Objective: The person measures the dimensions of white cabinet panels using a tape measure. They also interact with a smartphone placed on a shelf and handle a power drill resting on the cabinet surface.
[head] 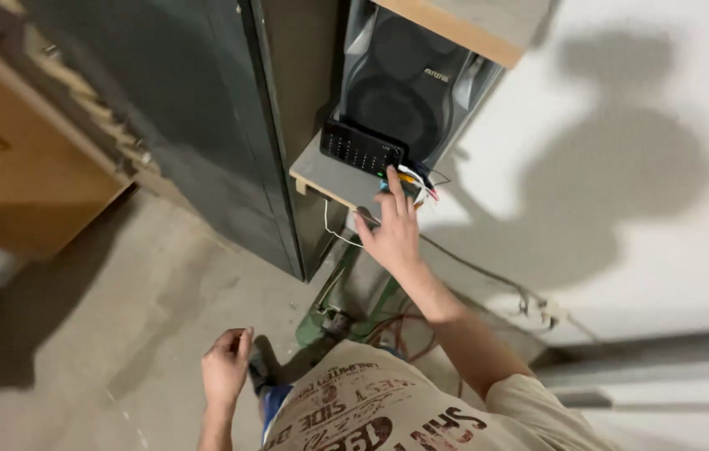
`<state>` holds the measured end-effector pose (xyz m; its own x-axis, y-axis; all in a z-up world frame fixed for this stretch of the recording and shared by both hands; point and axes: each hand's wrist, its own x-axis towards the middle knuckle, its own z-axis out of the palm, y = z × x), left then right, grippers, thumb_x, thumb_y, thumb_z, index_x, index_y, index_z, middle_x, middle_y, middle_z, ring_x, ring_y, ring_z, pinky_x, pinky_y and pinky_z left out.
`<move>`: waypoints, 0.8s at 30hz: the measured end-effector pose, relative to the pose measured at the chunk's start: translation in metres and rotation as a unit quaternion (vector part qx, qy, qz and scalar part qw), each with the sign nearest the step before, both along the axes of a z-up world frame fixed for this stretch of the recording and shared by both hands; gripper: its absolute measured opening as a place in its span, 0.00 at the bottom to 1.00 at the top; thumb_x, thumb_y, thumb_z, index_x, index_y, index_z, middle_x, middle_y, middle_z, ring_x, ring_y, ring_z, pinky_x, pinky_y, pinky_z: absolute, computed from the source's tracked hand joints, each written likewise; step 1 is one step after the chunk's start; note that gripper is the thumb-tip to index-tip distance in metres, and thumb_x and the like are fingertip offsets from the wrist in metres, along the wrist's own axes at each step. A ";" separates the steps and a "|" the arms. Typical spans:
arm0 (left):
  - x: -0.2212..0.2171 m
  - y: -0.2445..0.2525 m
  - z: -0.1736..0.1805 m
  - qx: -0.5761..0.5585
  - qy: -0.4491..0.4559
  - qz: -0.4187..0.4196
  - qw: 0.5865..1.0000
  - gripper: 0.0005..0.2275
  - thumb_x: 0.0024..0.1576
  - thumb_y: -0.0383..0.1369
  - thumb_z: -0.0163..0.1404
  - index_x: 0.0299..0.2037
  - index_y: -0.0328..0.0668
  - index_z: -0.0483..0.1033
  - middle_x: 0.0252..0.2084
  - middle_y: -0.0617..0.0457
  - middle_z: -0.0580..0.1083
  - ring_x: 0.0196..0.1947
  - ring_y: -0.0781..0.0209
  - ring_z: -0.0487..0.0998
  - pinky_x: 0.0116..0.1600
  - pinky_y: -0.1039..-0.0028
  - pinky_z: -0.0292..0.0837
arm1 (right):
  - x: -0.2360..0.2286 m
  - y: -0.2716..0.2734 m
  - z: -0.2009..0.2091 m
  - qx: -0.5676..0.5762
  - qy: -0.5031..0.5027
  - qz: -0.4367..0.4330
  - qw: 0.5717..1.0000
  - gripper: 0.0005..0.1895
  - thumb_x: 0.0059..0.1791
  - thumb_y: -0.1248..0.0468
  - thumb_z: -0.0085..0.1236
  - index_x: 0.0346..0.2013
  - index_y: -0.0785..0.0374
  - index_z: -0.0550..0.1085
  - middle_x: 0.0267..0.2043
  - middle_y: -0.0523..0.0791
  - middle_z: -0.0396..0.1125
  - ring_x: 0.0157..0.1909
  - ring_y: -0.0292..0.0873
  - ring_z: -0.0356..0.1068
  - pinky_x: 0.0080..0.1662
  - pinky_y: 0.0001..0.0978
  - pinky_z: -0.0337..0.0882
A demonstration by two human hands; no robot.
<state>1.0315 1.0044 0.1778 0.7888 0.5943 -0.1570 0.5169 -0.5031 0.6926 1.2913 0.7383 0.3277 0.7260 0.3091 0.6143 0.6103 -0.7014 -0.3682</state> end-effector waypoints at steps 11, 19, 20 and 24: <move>0.088 0.161 0.031 -0.069 0.187 -0.245 0.949 0.15 0.62 0.50 0.47 0.45 0.55 0.83 0.39 0.61 0.82 0.39 0.62 0.81 0.45 0.69 0.74 | -0.010 0.022 -0.025 -0.099 -0.157 -0.128 0.974 0.19 0.54 0.47 0.58 0.40 0.59 0.67 0.57 0.53 0.68 0.36 0.50 0.61 0.43 0.43 0.58; 0.115 0.156 0.013 -0.032 0.134 -0.387 0.912 0.16 0.63 0.49 0.45 0.41 0.52 0.81 0.30 0.61 0.78 0.30 0.65 0.78 0.39 0.72 0.71 | -0.011 0.035 -0.033 -0.077 -0.197 -0.184 0.960 0.17 0.53 0.46 0.57 0.37 0.55 0.68 0.45 0.42 0.71 0.37 0.43 0.59 0.42 0.38 0.55; 0.113 0.151 0.006 -0.024 0.113 -0.417 0.902 0.16 0.64 0.50 0.43 0.40 0.52 0.80 0.30 0.60 0.76 0.29 0.64 0.76 0.38 0.71 0.70 | -0.008 0.034 -0.039 -0.070 -0.219 -0.191 0.954 0.17 0.52 0.46 0.60 0.37 0.54 0.69 0.41 0.41 0.72 0.38 0.40 0.60 0.42 0.35 0.55; 0.103 0.129 0.031 -0.039 0.159 -0.400 0.902 0.17 0.63 0.51 0.44 0.48 0.55 0.82 0.39 0.62 0.81 0.36 0.64 0.80 0.41 0.71 0.76 | -0.015 0.042 -0.026 -0.079 -0.216 -0.205 0.951 0.19 0.54 0.42 0.55 0.37 0.53 0.68 0.47 0.39 0.72 0.36 0.44 0.60 0.42 0.38 0.55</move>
